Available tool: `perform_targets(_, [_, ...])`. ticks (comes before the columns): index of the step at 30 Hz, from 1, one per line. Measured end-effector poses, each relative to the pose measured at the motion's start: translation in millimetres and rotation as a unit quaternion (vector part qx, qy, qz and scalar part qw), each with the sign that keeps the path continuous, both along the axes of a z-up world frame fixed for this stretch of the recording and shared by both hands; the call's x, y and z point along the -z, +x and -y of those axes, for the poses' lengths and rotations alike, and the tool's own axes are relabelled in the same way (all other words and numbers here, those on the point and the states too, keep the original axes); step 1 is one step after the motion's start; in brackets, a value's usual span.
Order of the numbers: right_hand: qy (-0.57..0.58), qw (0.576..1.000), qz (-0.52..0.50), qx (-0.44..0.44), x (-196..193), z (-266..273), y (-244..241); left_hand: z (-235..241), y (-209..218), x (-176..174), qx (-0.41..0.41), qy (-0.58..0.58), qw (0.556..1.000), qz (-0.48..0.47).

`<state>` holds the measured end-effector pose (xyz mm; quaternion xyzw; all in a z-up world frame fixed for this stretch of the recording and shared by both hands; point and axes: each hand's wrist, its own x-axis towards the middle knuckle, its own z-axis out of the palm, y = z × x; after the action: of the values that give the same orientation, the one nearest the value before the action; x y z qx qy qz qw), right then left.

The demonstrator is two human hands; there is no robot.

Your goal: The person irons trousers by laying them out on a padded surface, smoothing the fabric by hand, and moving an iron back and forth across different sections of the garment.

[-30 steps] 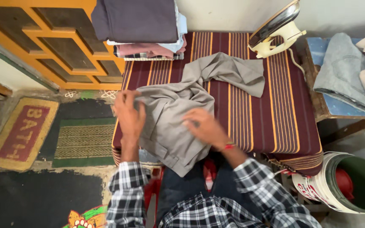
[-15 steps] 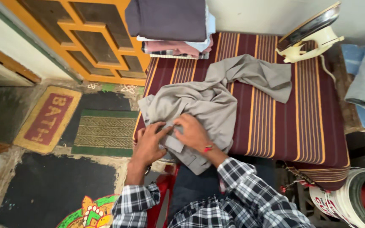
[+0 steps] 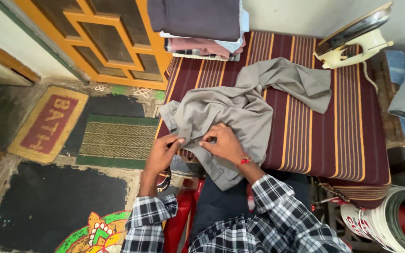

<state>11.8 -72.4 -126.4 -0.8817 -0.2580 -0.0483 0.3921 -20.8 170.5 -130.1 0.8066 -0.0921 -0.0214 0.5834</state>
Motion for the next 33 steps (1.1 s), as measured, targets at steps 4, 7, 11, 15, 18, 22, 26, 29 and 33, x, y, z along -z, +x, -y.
perform_targets(4, [-0.019, 0.998, 0.026, 0.056, -3.2, -19.1, -11.8, 14.9, -9.2, 0.2, -0.053, 0.0, 0.998, 0.028])
perform_targets(7, [-0.04, 0.997, 0.026, 0.063, 0.0, -28.7, -11.8, 22.4, -17.4, -2.4, -0.046, -0.007, 0.991, 0.127])
perform_targets(11, [-0.035, 0.999, 0.003, 0.003, 9.1, -14.9, -5.0, 22.7, -23.8, 0.7, -0.049, -0.018, 0.99, 0.13])
perform_targets(15, [-0.075, 0.997, -0.03, -0.01, 17.0, -9.0, 3.3, 23.7, -25.2, 8.0, -0.033, 0.037, 0.986, 0.159])
perform_targets(18, [-0.058, 0.997, 0.031, -0.03, 23.3, -8.5, -0.7, 28.0, -22.4, 11.7, -0.029, 0.096, 0.975, 0.198])
perform_targets(22, [-0.066, 0.997, 0.05, -0.003, 17.8, 6.1, 14.3, 24.2, -23.9, 13.7, -0.01, 0.134, 0.969, 0.208])
perform_targets(26, [-0.063, 0.992, -0.002, 0.11, -15.3, 36.4, 36.2, 21.1, -25.9, 19.9, -0.015, 0.102, 0.976, 0.191])
perform_targets(29, [-0.038, 0.988, 0.073, 0.132, -26.6, 64.7, 57.1, 14.8, -24.2, 37.9, -0.046, 0.001, 0.984, 0.171])
perform_targets(33, [-0.163, 0.961, 0.109, 0.197, -29.6, 130.0, 93.3, -15.5, -6.3, 45.9, -0.196, -0.32, 0.908, 0.188])
